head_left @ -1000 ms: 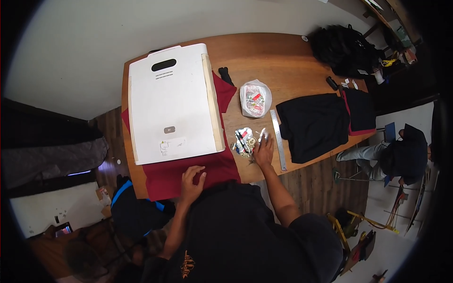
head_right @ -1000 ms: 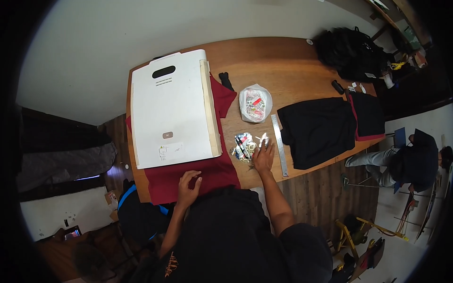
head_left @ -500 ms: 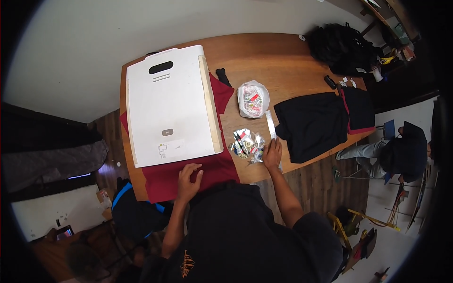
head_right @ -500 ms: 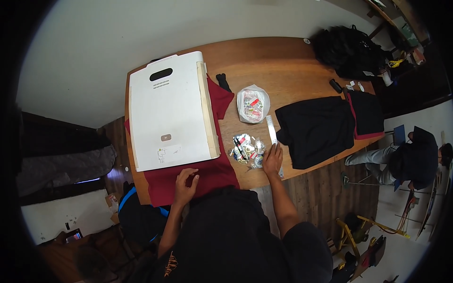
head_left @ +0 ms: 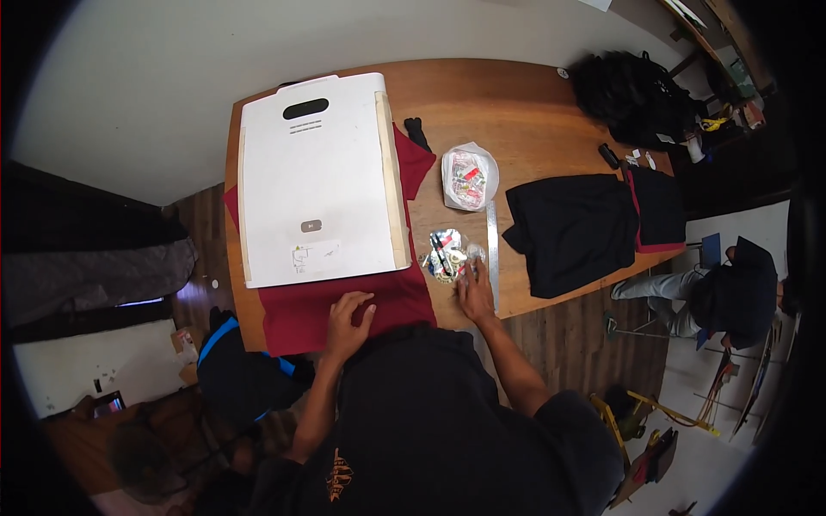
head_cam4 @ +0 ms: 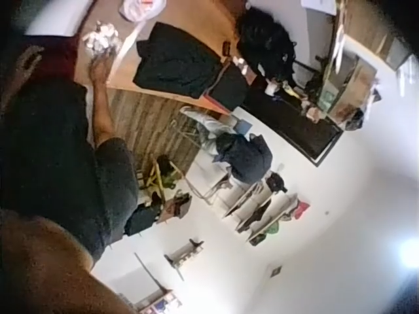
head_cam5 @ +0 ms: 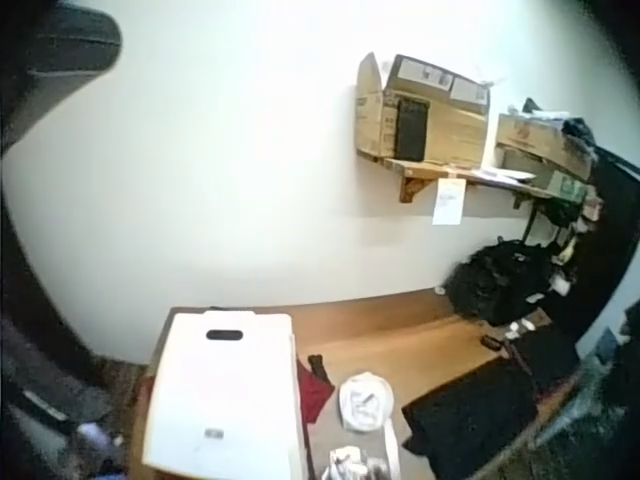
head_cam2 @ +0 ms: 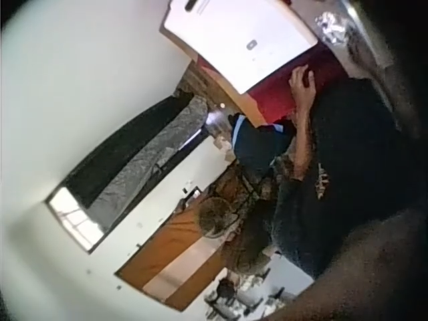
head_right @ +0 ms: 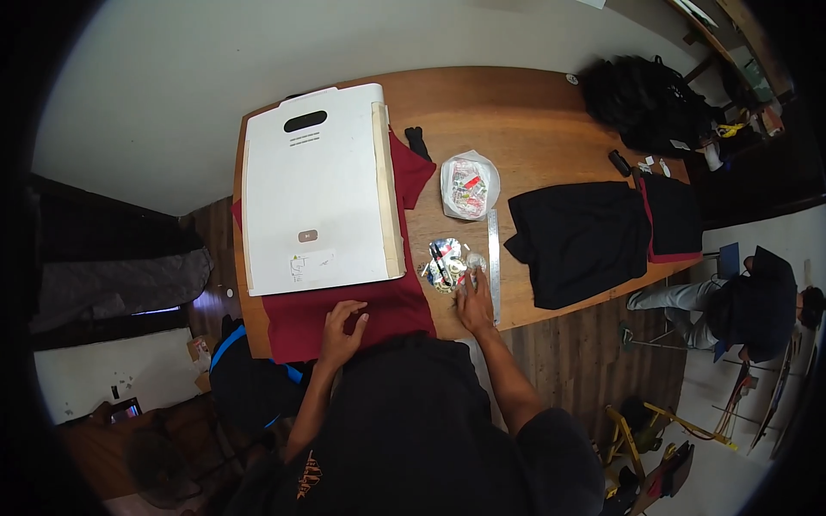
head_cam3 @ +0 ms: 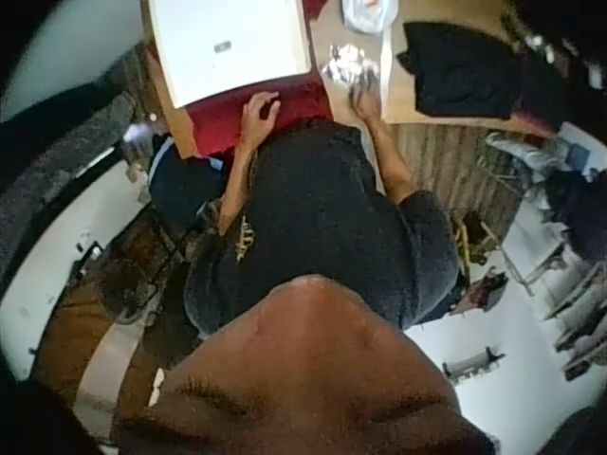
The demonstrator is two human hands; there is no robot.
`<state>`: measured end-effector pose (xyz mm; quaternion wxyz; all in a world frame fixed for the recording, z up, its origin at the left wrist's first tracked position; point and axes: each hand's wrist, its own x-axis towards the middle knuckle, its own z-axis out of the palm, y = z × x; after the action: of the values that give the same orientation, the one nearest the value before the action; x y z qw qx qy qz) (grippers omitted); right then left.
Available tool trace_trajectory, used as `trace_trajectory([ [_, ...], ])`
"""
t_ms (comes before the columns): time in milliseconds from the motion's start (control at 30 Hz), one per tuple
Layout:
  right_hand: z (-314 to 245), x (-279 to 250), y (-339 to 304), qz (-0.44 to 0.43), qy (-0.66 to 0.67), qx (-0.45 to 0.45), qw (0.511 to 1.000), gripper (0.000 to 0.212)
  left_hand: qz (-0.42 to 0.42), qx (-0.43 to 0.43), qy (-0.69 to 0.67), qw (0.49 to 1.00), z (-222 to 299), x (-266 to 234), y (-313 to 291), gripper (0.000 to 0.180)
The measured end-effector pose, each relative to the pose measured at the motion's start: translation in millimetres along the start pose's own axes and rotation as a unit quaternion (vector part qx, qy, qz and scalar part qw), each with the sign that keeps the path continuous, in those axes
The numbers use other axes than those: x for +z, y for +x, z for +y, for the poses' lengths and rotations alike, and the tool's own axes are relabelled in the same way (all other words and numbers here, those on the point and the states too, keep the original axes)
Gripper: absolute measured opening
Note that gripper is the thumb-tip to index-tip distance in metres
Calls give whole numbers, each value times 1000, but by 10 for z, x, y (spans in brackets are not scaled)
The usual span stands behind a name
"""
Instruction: Cutting out printed stickers from a sheet using scissors at a workstation.
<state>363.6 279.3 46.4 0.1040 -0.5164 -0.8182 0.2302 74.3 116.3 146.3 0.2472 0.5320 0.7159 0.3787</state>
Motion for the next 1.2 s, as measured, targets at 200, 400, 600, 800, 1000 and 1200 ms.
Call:
trace_trajectory([
  [200, -60, 23, -64, 90, 6, 9, 996, 49, -6, -27, 19, 999, -156, 54, -65, 25],
  [400, -134, -5, -109, -9, 15, -10, 1000, 35, -151, 28, 148, 977, -868, 380, -436, 42],
  [600, -554, 63, -102, -117, 88, -340, 929, 50, -308, 110, 301, 896, -1022, 577, -791, 53],
  [800, -190, 511, -414, -225, 12, -475, 850, 40, -363, 155, 245, 885, -1146, 356, -1010, 50],
  [1000, -472, -29, -374, -248, 75, -371, 892, 16, -339, 97, 187, 917, -1074, 279, -1218, 39],
  [1200, -1081, 278, 171, -131, -43, -364, 921, 51, -334, 57, 165, 926, -1013, 349, -1117, 39],
])
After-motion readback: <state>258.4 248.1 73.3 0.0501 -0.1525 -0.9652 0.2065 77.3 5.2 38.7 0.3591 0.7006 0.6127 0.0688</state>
